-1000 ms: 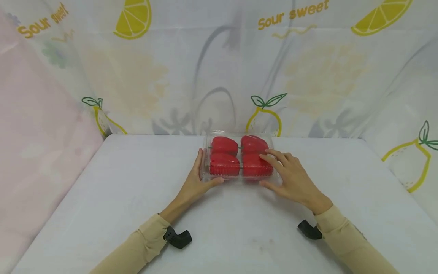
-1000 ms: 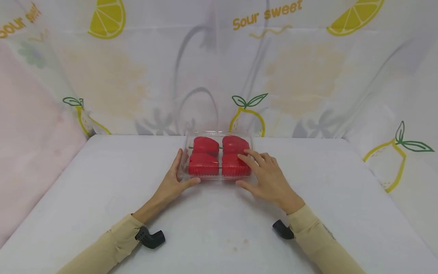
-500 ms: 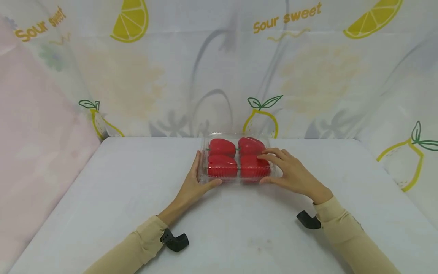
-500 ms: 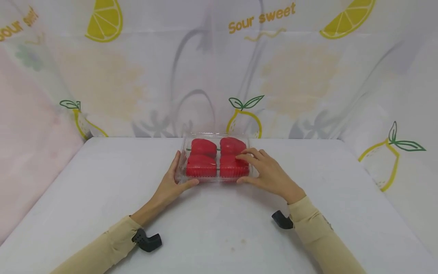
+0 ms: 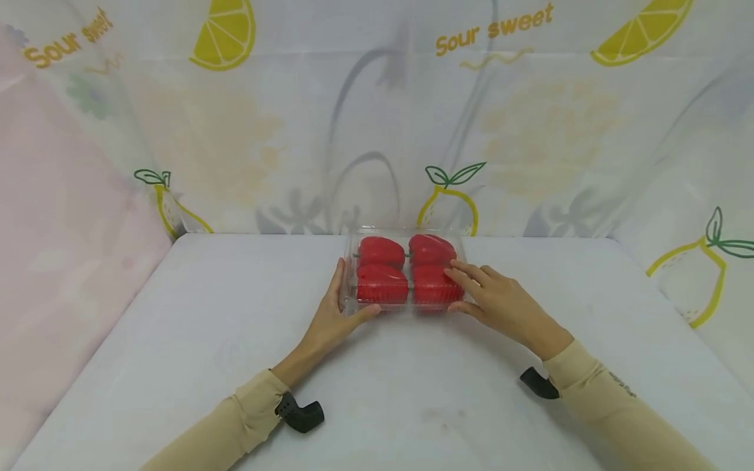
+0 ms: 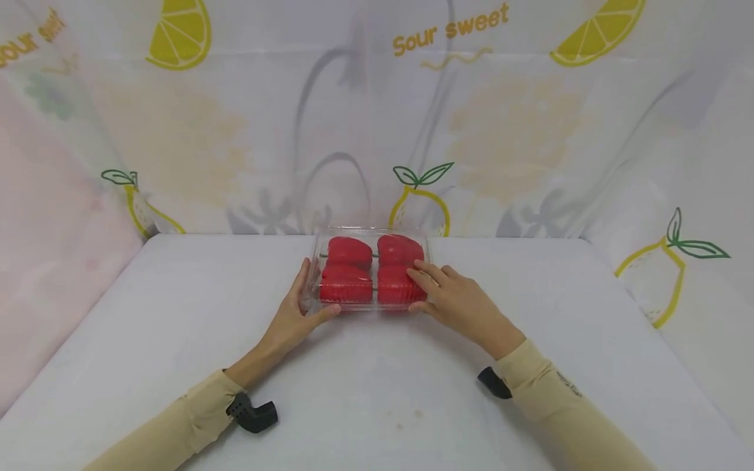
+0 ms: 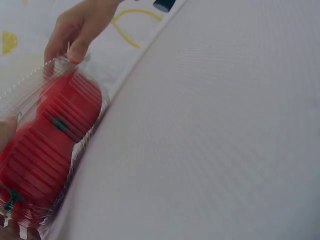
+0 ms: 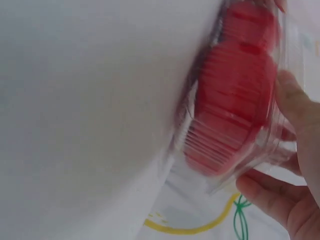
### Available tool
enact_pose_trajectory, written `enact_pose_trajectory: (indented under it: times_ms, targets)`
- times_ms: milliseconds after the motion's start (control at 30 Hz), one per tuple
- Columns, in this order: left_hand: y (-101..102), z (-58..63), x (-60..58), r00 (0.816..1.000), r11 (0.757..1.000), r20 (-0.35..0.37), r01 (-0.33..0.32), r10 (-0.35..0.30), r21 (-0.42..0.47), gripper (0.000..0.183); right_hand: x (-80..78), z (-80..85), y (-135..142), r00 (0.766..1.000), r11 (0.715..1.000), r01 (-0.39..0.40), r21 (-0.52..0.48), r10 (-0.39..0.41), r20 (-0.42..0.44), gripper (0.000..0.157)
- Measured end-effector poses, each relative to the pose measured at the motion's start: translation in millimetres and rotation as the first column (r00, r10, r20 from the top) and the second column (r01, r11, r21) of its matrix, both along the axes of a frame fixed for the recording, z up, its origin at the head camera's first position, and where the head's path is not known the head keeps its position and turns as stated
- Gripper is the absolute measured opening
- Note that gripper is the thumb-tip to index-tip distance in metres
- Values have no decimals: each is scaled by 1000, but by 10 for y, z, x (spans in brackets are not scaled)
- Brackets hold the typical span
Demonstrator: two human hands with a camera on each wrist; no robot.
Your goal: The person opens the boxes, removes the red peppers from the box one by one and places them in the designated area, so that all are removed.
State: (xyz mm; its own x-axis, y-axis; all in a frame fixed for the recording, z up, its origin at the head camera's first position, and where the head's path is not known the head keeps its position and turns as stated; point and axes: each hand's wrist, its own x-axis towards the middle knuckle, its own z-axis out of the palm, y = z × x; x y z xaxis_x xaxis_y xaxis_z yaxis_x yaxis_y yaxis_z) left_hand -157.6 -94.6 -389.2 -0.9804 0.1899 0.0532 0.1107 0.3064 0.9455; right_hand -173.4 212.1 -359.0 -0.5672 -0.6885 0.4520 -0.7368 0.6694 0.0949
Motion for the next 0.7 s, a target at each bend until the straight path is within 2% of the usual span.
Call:
enact_pose_trajectory:
  times_ms: [133, 333, 467, 567, 700]
  targets:
    - [18, 106, 62, 1000, 1000, 7, 6, -6, -3, 102, 48, 28, -34, 998, 994, 30, 106, -24, -55, 71]
    - [16, 114, 64, 1000, 1000, 0, 8, -8, 0, 102, 64, 91, -40, 999, 978, 23, 208, -16, -35, 69]
    - [-24, -87, -55, 1000, 1000, -28, 2, -2, -1, 104, 75, 112, -53, 999, 972, 18, 234, -8, -43, 70]
    - [-48, -174, -109, 999, 1000, -43, 7, -7, -15, 106, 104, 107, -76, 999, 970, 34, 241, -24, -45, 71]
    - [-19, 3, -21, 1000, 1000, -10, 18, -18, -11, 103, 141, 95, -99, 998, 968, 67, 243, -62, -27, 69]
